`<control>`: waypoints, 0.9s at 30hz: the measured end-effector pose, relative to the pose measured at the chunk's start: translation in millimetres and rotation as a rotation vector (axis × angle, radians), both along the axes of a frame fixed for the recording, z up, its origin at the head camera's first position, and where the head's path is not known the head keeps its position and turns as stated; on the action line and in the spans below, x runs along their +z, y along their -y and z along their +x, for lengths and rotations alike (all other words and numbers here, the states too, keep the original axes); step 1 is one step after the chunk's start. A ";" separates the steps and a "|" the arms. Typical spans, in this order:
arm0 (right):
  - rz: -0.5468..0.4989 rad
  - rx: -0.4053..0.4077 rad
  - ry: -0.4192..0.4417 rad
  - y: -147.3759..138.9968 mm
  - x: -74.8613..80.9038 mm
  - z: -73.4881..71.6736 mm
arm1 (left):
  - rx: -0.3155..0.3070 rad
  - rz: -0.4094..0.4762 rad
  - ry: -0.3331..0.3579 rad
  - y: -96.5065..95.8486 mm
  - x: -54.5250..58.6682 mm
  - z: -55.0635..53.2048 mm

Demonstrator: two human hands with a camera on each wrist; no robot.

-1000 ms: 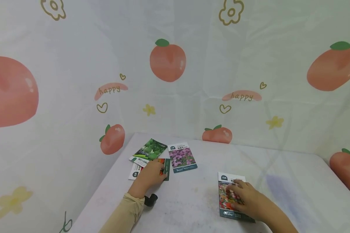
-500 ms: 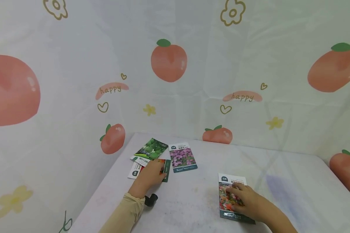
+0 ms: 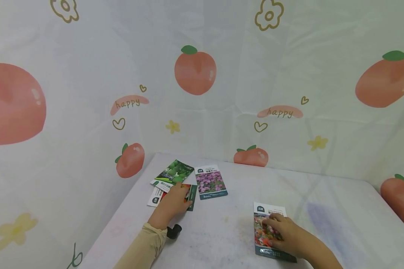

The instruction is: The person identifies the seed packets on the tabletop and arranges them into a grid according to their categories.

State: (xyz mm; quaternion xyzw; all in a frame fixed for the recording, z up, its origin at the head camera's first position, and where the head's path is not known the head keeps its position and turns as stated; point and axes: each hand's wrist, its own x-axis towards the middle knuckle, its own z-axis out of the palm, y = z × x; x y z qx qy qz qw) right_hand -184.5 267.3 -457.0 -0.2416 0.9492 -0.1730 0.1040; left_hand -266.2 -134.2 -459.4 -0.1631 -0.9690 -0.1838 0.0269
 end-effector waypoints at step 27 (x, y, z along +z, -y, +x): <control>-0.042 -0.026 0.113 3.5 6.7 4.9 | 0.098 -0.106 -0.041 2.4 -1.5 3.2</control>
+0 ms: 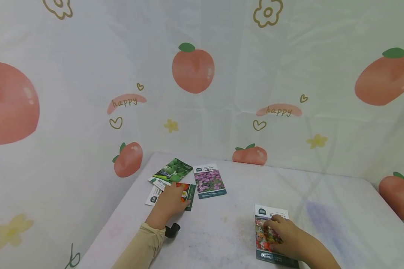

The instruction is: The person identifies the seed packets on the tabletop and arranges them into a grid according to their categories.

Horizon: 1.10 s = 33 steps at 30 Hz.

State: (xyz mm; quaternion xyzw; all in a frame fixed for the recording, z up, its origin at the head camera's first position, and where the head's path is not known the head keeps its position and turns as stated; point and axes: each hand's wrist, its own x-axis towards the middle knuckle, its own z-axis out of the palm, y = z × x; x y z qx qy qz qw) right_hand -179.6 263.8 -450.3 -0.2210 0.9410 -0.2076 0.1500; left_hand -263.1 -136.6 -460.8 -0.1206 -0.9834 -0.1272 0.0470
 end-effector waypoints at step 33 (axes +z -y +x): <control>-0.014 0.002 0.005 -1.6 -0.5 -1.1 | -0.016 0.032 0.142 -6.4 13.7 5.8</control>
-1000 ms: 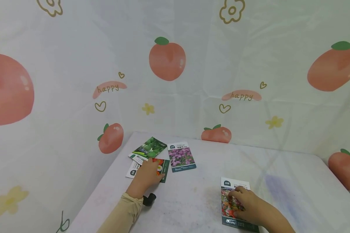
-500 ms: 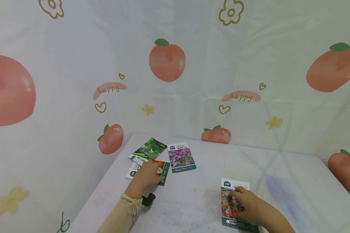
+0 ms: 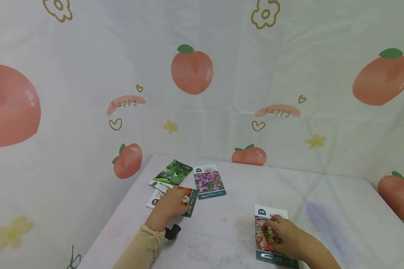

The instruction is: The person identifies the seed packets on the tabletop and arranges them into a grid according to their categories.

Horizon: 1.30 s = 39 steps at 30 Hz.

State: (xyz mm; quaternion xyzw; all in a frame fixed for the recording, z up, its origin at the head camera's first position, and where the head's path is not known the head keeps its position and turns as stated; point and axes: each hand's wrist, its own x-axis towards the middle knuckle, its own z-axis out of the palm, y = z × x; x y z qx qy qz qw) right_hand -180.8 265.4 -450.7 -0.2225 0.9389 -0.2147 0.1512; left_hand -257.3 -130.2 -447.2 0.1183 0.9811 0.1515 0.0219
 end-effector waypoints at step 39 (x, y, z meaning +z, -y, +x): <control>-0.008 0.021 -0.018 -2.0 -4.9 0.2 | -0.101 -0.036 0.053 -15.3 2.6 9.3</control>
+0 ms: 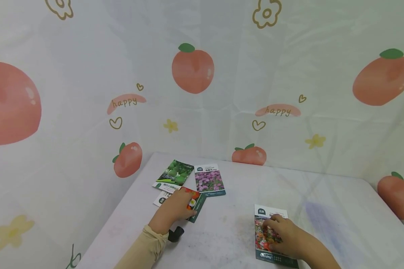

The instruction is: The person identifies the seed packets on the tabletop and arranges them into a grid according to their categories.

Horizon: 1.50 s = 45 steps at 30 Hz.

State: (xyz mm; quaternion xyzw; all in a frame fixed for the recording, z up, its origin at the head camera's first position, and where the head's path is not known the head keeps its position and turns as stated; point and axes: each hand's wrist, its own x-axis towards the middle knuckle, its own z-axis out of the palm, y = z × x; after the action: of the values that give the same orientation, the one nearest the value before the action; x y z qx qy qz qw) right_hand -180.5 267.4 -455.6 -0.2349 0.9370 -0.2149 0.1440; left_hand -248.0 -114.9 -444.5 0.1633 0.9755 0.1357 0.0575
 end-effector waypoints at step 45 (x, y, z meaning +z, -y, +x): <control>0.008 -0.028 0.045 3.4 4.8 -2.5 | -0.170 -0.027 -0.064 -12.3 1.3 9.8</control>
State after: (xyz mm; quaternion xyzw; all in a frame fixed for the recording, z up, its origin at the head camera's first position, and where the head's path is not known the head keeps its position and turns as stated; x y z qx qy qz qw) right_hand -183.0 264.0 -450.9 -0.2164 0.9375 -0.2185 0.1631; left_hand -238.3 -102.6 -443.2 0.2488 0.9613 0.1119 0.0398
